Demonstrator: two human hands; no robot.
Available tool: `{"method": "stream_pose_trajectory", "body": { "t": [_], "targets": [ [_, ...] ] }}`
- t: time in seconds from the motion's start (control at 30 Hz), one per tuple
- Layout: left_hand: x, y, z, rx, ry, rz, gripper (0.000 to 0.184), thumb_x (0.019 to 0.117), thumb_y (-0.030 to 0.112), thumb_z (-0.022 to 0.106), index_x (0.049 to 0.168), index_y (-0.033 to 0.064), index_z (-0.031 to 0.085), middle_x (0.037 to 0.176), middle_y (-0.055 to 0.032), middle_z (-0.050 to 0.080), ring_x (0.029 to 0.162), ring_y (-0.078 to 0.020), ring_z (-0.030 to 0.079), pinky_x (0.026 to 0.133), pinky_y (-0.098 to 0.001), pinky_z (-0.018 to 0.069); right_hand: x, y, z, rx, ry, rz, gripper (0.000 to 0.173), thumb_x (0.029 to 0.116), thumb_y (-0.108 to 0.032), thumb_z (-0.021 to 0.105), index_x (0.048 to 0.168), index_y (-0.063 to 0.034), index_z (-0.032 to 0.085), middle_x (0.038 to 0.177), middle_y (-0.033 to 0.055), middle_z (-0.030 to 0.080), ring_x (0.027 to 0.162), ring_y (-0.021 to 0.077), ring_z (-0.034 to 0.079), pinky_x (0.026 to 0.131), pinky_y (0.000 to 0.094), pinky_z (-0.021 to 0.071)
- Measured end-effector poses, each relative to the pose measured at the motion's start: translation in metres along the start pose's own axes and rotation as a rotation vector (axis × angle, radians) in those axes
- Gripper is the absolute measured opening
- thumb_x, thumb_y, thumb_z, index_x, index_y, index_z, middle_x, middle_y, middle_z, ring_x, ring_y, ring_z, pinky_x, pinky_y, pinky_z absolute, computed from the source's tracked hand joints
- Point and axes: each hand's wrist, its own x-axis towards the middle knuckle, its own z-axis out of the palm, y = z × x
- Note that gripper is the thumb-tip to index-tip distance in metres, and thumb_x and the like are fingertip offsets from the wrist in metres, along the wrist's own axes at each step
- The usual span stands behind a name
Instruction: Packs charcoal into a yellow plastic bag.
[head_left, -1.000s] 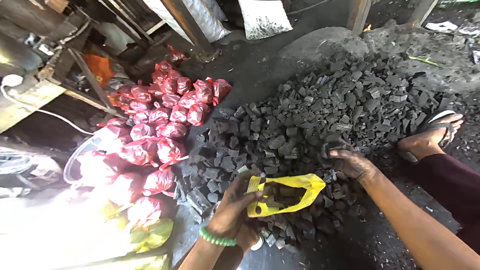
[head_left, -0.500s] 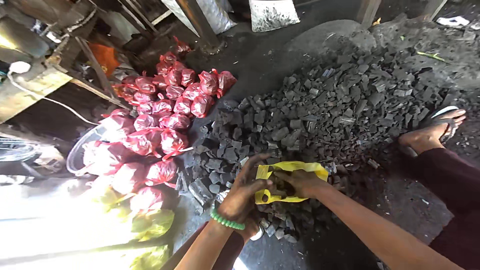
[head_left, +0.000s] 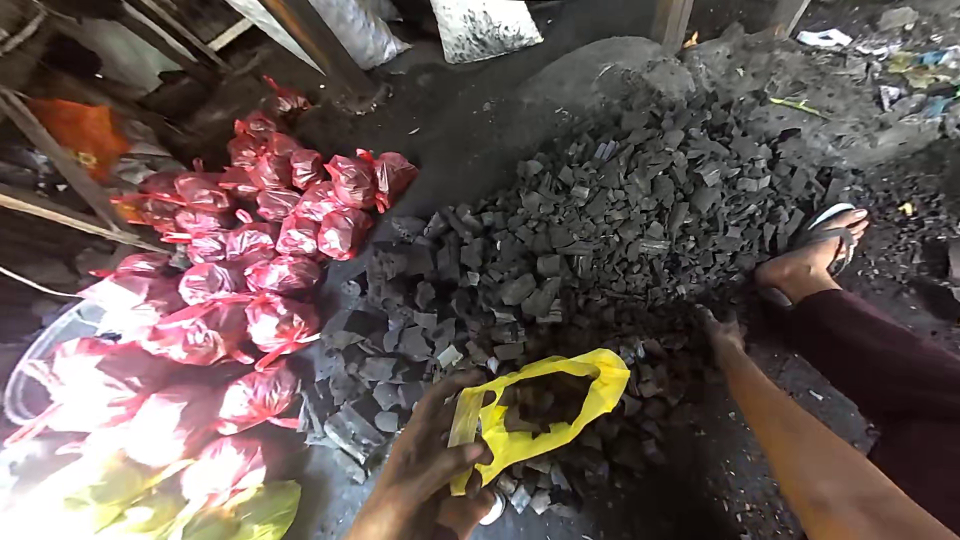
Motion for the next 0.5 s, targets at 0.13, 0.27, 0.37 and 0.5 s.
{"method": "stream_pose_trajectory", "body": {
  "t": [0.13, 0.27, 0.37, 0.5],
  "targets": [
    [0.000, -0.001, -0.003, -0.008, -0.024, 0.000, 0.075, 0.0816, 0.025, 0.078, 0.145, 0.0154, 0.040, 0.125, -0.0033, 0.067, 0.077, -0.0101, 0.069, 0.058, -0.0239, 0.0577, -0.019, -0.021, 0.038, -0.177, -0.074, 0.018, 0.097, 0.0871, -0.067, 0.070, 0.163, -0.0212, 0.029, 0.164, 0.0357, 0.015, 0.142, 0.0602, 0.032, 0.106, 0.0725, 0.0390],
    [0.000, 0.001, -0.002, -0.002, -0.041, 0.001, 0.070, 0.0839, 0.021, 0.074, 0.145, 0.0150, 0.039, 0.124, -0.0020, 0.067, 0.077, -0.0108, 0.070, 0.058, -0.0253, 0.0590, -0.045, -0.032, 0.051, -0.240, -0.037, -0.031, 0.107, 0.0834, -0.057, 0.080, 0.164, -0.0177, 0.022, 0.161, 0.0382, 0.019, 0.131, 0.0572, 0.049, 0.100, 0.0647, 0.0482],
    [-0.002, 0.001, 0.000, -0.012, -0.040, -0.010, 0.069, 0.0844, 0.019, 0.073, 0.144, 0.0146, 0.039, 0.125, -0.0035, 0.066, 0.076, -0.0107, 0.069, 0.058, -0.0248, 0.0585, -0.057, -0.025, 0.063, -0.256, -0.038, -0.094, 0.110, 0.0815, -0.050, 0.085, 0.164, -0.0222, 0.019, 0.159, 0.0379, 0.022, 0.121, 0.0561, 0.056, 0.093, 0.0649, 0.0513],
    [-0.004, 0.003, 0.001, -0.016, -0.030, -0.018, 0.067, 0.0850, 0.018, 0.072, 0.142, 0.0131, 0.038, 0.126, -0.0015, 0.066, 0.075, -0.0094, 0.069, 0.057, -0.0242, 0.0579, -0.064, -0.030, 0.074, -0.280, -0.052, -0.239, 0.105, 0.0774, -0.037, 0.092, 0.161, -0.0232, 0.030, 0.160, 0.0378, 0.019, 0.129, 0.0602, 0.047, 0.095, 0.0677, 0.0494]
  ]
}}
